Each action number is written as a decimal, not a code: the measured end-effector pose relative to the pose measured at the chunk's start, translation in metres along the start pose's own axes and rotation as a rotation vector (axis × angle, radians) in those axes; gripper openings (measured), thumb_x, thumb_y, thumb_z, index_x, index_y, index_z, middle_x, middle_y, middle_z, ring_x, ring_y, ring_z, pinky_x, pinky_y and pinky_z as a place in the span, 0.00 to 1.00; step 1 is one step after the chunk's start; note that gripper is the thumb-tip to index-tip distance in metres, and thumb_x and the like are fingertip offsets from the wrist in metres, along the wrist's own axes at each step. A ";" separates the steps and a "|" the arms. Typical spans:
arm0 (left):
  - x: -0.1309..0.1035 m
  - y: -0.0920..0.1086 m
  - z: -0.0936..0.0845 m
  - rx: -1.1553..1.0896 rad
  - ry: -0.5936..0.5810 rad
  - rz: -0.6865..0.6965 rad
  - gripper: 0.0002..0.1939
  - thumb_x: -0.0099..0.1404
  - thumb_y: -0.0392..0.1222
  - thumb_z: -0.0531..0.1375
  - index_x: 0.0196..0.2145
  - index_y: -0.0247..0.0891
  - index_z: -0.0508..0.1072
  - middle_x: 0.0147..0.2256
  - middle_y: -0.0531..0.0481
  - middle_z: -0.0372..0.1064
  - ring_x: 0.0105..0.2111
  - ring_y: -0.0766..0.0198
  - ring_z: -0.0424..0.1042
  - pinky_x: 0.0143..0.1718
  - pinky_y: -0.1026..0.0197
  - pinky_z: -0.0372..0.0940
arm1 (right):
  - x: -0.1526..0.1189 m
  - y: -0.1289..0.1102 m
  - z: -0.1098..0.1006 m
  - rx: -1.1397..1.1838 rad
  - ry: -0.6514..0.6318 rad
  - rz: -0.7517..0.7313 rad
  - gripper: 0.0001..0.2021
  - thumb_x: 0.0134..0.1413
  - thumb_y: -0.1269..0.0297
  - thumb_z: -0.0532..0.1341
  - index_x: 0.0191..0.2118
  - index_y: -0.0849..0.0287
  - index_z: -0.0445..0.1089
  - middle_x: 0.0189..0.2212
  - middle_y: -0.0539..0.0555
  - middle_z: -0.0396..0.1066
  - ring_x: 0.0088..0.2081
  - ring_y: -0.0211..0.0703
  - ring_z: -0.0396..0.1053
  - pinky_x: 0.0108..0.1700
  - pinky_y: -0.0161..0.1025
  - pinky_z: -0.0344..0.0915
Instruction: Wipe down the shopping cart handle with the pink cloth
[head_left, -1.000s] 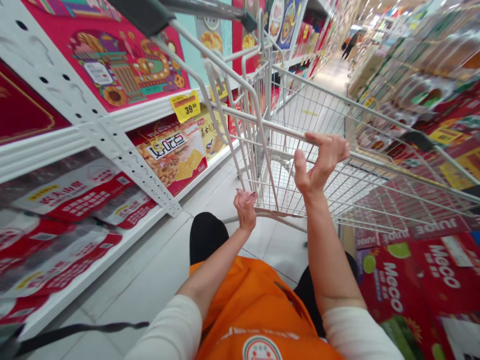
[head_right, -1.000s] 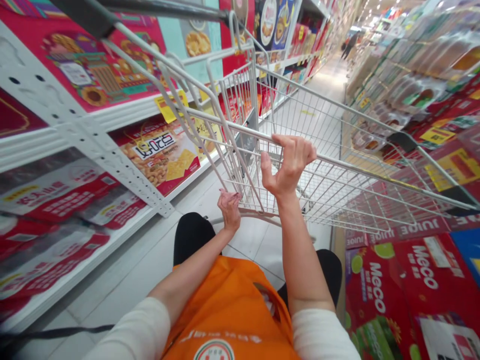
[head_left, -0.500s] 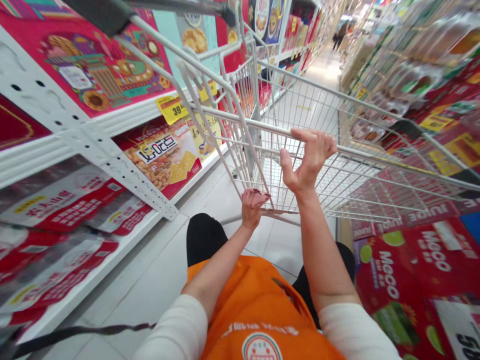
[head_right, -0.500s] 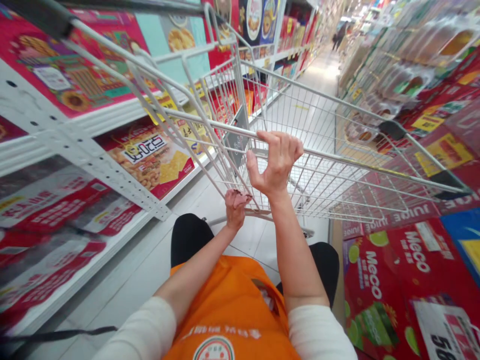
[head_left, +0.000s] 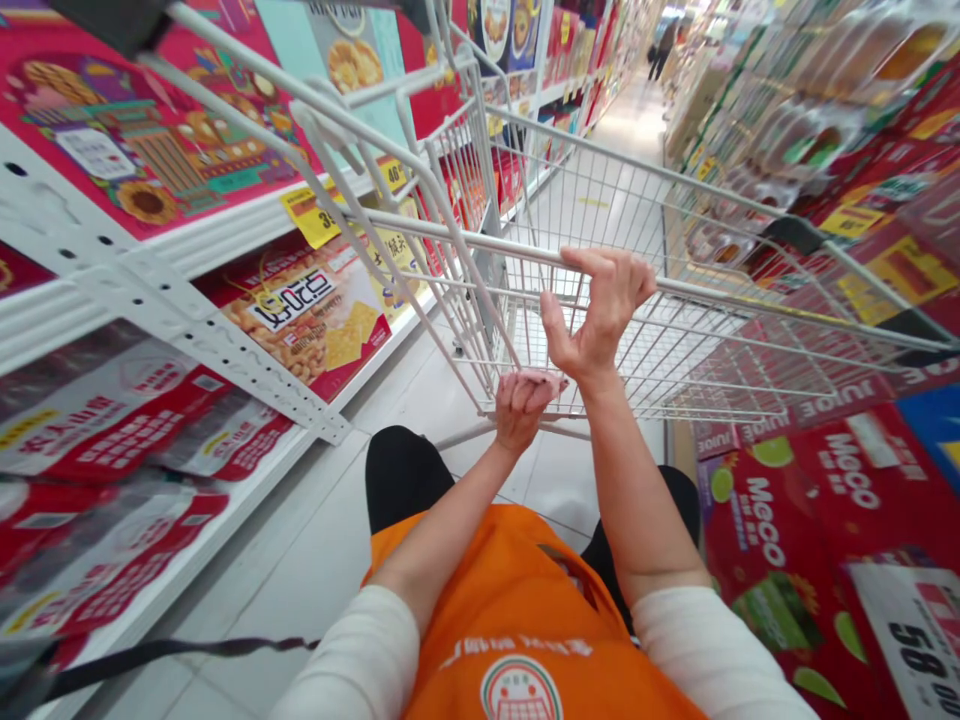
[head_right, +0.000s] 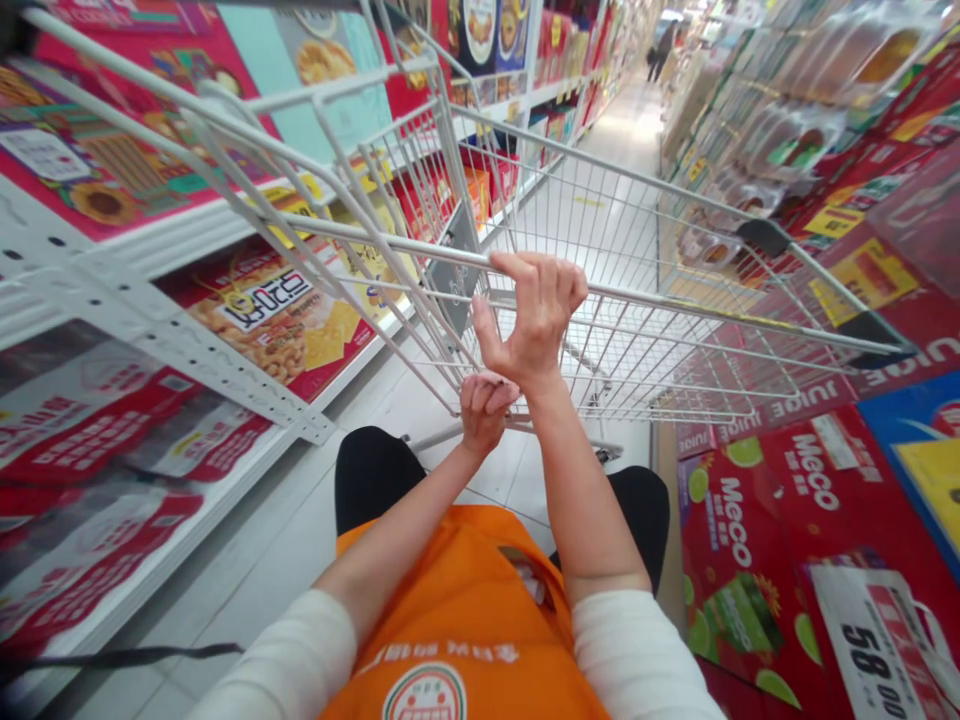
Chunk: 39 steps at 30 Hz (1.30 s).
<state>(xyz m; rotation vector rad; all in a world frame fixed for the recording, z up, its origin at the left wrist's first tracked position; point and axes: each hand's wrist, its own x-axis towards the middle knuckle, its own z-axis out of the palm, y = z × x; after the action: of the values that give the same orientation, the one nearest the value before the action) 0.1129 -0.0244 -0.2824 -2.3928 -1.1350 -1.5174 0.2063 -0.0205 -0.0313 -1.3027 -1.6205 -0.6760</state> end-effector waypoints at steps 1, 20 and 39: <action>-0.006 0.002 -0.001 -0.011 -0.035 0.035 0.14 0.70 0.35 0.60 0.51 0.49 0.73 0.48 0.49 0.72 0.58 0.57 0.66 0.63 0.44 0.58 | 0.000 0.000 -0.002 0.010 -0.006 0.006 0.21 0.60 0.53 0.51 0.55 0.55 0.67 0.47 0.55 0.67 0.54 0.53 0.63 0.59 0.58 0.52; -0.047 -0.031 -0.040 0.102 -0.079 0.243 0.15 0.71 0.34 0.57 0.47 0.54 0.75 0.42 0.54 0.76 0.50 0.64 0.73 0.59 0.57 0.61 | 0.001 -0.001 -0.013 0.095 -0.046 0.035 0.20 0.60 0.52 0.52 0.53 0.53 0.68 0.46 0.57 0.67 0.53 0.54 0.64 0.58 0.58 0.53; 0.089 -0.012 -0.105 0.210 0.367 -0.017 0.07 0.70 0.45 0.60 0.41 0.49 0.79 0.46 0.46 0.68 0.59 0.53 0.62 0.66 0.46 0.50 | 0.000 -0.001 -0.022 0.298 0.110 -0.049 0.21 0.65 0.61 0.41 0.53 0.51 0.66 0.45 0.54 0.69 0.49 0.45 0.66 0.55 0.50 0.54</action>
<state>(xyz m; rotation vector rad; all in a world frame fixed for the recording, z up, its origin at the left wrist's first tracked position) 0.0477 -0.0140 -0.1612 -1.8766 -1.1632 -1.6592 0.2124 -0.0398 -0.0218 -0.9962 -1.5975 -0.5032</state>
